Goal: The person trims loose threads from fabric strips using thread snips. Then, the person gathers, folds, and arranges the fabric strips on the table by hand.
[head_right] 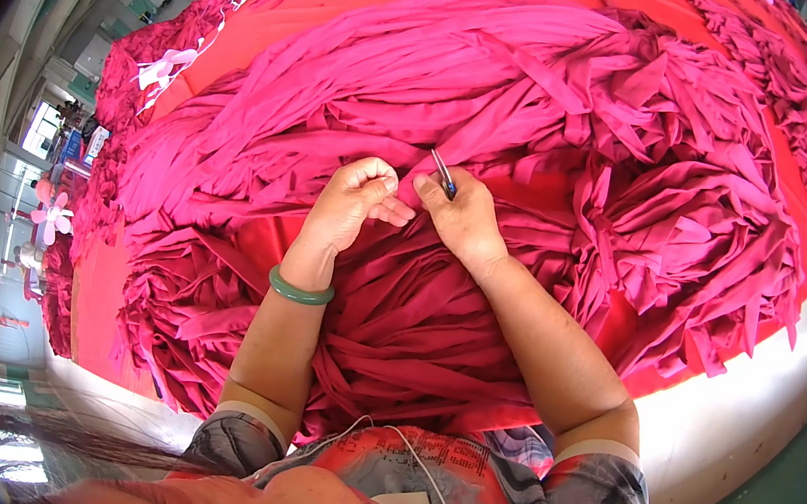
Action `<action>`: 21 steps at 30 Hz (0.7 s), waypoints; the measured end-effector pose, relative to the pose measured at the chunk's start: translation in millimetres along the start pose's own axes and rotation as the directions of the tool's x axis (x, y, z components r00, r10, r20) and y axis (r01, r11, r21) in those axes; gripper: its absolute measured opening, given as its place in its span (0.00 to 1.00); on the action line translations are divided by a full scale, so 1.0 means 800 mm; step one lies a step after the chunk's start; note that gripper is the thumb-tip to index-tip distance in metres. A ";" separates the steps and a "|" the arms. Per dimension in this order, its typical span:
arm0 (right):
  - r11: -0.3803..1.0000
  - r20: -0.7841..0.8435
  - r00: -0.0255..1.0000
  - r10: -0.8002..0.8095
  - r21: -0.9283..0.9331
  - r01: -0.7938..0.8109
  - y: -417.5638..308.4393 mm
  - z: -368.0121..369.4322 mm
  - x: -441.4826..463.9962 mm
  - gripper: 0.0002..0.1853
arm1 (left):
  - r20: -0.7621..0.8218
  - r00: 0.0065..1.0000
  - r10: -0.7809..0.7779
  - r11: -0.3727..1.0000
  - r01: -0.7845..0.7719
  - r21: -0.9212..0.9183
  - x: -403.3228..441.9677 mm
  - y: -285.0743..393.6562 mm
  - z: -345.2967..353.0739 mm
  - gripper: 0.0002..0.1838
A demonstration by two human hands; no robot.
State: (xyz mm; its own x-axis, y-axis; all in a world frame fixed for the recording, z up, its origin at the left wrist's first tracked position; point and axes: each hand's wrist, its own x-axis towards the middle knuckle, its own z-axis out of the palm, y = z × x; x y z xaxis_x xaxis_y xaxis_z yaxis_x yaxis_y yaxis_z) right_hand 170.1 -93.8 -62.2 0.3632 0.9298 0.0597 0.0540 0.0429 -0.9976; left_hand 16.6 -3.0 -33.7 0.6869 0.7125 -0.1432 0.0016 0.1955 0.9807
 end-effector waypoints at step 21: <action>0.693 0.364 0.831 0.420 0.462 -0.553 -0.033 0.024 -0.038 0.21 | -0.037 0.998 0.051 0.999 -0.051 0.010 0.000 -0.004 0.003 0.04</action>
State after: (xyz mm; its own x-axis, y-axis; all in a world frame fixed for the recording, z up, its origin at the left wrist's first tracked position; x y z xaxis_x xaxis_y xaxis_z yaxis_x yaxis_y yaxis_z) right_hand 139.9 -115.8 -38.5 -0.0143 0.9241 -0.3818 -0.5934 -0.3152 -0.7406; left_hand 18.6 -5.1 -36.3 0.6589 0.7459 -0.0977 -0.0259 0.1523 0.9880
